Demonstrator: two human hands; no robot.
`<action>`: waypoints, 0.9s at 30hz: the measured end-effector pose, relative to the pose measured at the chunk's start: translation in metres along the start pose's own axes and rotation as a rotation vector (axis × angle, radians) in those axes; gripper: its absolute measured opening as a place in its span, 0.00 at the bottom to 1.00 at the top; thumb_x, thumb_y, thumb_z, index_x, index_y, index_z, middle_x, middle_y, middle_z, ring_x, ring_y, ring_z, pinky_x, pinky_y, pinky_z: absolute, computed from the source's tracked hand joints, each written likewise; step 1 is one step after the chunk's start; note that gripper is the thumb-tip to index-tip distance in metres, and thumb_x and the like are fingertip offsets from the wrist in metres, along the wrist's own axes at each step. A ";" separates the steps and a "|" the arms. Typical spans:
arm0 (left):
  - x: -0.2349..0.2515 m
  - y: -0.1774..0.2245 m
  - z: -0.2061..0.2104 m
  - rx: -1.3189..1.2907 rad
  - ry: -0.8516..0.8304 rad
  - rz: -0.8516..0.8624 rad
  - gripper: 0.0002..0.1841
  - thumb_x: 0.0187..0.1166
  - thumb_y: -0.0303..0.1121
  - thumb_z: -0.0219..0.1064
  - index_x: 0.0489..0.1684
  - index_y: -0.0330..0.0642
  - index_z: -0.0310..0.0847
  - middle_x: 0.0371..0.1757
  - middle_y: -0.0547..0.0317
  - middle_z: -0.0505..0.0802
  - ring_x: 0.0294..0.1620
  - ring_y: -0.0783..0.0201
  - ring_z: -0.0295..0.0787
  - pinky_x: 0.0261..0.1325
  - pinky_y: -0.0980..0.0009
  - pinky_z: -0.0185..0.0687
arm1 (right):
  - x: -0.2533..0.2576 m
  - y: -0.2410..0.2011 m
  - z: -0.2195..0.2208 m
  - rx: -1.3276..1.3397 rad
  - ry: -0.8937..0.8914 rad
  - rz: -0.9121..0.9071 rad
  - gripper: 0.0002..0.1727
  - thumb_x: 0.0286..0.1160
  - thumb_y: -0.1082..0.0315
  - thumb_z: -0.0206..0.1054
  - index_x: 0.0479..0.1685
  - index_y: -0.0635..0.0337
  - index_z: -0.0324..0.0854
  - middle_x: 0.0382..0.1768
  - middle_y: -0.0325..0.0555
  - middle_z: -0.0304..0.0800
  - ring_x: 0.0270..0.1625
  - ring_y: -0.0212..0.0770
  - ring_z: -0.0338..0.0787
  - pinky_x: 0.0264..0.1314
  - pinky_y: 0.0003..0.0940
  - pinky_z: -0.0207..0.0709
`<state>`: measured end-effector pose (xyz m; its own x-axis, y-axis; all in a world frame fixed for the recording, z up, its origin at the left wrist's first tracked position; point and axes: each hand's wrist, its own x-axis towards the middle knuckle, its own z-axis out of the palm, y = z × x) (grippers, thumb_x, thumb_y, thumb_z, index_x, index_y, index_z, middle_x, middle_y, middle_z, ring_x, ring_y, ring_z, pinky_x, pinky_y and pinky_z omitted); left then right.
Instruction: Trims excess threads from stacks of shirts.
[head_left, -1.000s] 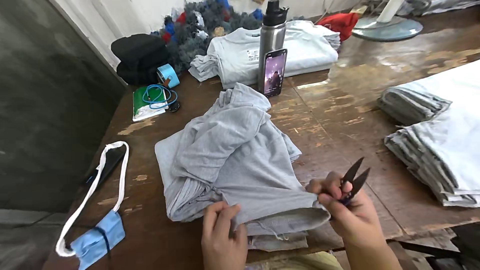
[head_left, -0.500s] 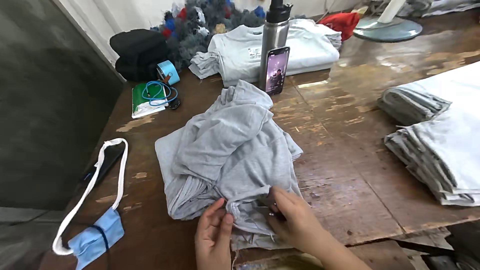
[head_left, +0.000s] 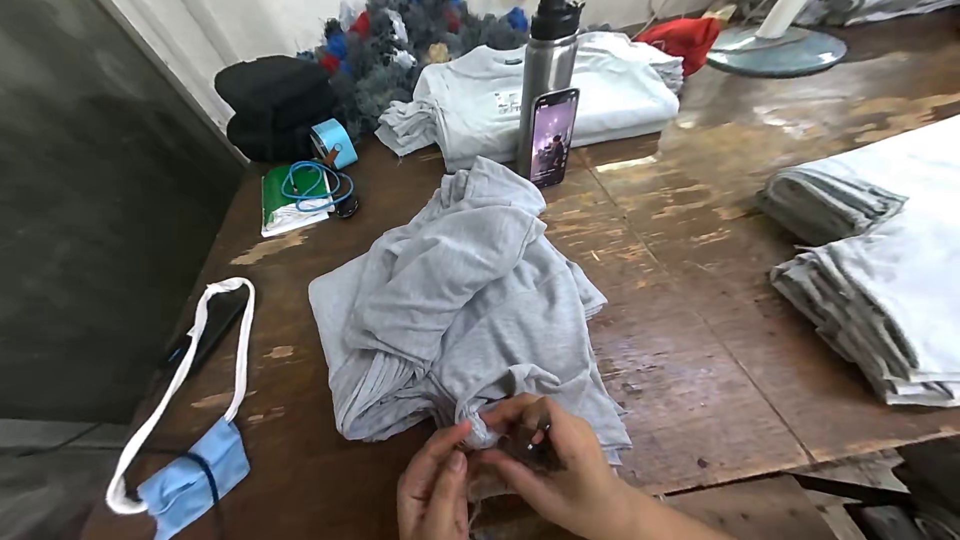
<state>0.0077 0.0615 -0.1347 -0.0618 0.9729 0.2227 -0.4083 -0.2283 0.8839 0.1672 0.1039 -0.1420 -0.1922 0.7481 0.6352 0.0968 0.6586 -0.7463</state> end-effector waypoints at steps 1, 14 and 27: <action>0.000 -0.001 0.000 0.012 0.003 0.009 0.15 0.87 0.40 0.62 0.63 0.52 0.91 0.58 0.61 0.95 0.57 0.68 0.93 0.62 0.68 0.89 | -0.001 0.001 -0.001 0.011 0.017 0.005 0.16 0.76 0.64 0.74 0.50 0.61 0.72 0.45 0.46 0.90 0.42 0.26 0.89 0.45 0.17 0.83; -0.001 -0.015 0.010 0.335 0.045 0.213 0.20 0.73 0.26 0.75 0.59 0.63 0.93 0.59 0.80 0.90 0.55 0.82 0.88 0.58 0.83 0.87 | -0.010 -0.018 -0.008 0.241 -0.096 0.094 0.14 0.75 0.68 0.73 0.46 0.63 0.72 0.36 0.47 0.88 0.37 0.28 0.88 0.41 0.18 0.83; 0.002 -0.015 0.008 0.212 0.207 0.138 0.08 0.78 0.43 0.72 0.48 0.64 0.96 0.47 0.79 0.96 0.47 0.81 0.91 0.52 0.81 0.88 | -0.003 -0.005 -0.024 -0.135 -0.229 0.093 0.23 0.86 0.48 0.62 0.41 0.63 0.75 0.30 0.43 0.76 0.30 0.30 0.76 0.32 0.21 0.74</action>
<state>0.0213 0.0670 -0.1439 -0.2961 0.9142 0.2769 -0.1854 -0.3394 0.9222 0.1910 0.1004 -0.1357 -0.3905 0.7780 0.4921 0.2507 0.6042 -0.7564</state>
